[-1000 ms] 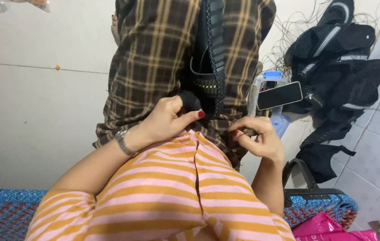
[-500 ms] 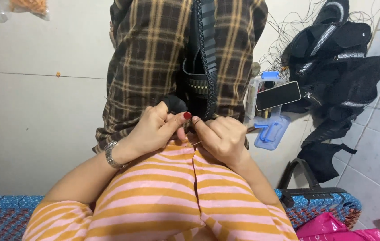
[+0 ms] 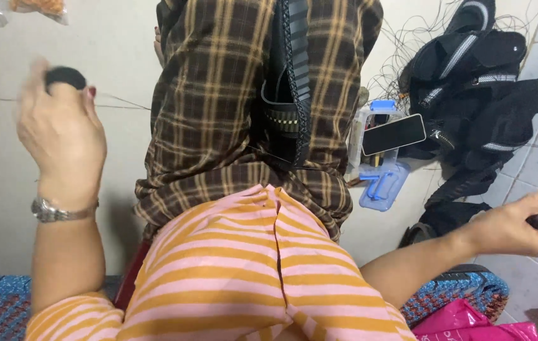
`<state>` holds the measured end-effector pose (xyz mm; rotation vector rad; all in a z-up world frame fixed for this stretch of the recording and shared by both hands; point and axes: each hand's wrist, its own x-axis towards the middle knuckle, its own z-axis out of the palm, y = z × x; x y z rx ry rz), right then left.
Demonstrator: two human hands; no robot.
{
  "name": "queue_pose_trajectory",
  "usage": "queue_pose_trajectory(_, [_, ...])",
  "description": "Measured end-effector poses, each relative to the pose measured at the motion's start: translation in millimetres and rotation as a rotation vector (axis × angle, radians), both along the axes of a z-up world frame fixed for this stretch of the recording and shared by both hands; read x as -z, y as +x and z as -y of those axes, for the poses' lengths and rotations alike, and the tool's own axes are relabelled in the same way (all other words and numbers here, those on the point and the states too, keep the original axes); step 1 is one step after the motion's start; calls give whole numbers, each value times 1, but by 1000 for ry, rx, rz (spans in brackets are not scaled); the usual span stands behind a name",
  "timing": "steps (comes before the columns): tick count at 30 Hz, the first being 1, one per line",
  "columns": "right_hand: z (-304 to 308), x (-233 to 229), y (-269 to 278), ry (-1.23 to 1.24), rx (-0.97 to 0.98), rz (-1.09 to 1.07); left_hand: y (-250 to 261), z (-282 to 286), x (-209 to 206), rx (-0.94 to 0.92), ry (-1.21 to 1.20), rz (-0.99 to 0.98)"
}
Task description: Hand-sewing a shoe sole using a needle and thread while sitting on the floor.
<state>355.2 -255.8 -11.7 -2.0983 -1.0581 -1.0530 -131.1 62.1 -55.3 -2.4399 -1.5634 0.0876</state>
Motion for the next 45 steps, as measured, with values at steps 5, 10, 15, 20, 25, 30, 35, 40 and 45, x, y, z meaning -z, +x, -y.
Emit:
queue_pose_trajectory(5, [-72,-27,-90,-348,-328,-645,108,49,-53,506,-678,832])
queue_pose_trajectory(10, [-93,15,-156,-421,-737,-1109,139,57,-65,364,-1234,545])
queue_pose_trajectory(15, [-95,18,-157,-433,-849,-1131,142,56,-57,-157,-1930,651])
queue_pose_trajectory(20, [-88,36,-146,-395,-712,-1346,146,70,-10,-687,-2623,1488])
queue_pose_trajectory(25, [-86,44,-155,-280,-634,-1478,151,83,13,-895,-2596,1833])
queue_pose_trajectory(30, [-93,51,-160,-182,-580,-1501,161,90,34,-1088,-2433,1920])
queue_pose_trajectory(35, [-95,76,-160,-160,-578,-1527,163,100,80,-1090,-2257,1944])
queue_pose_trajectory(40, [-121,39,-155,-280,-684,-1337,145,84,11,-558,-1897,1630])
queue_pose_trajectory(45, [-148,25,-168,-374,-707,-1124,151,105,13,93,-1248,939])
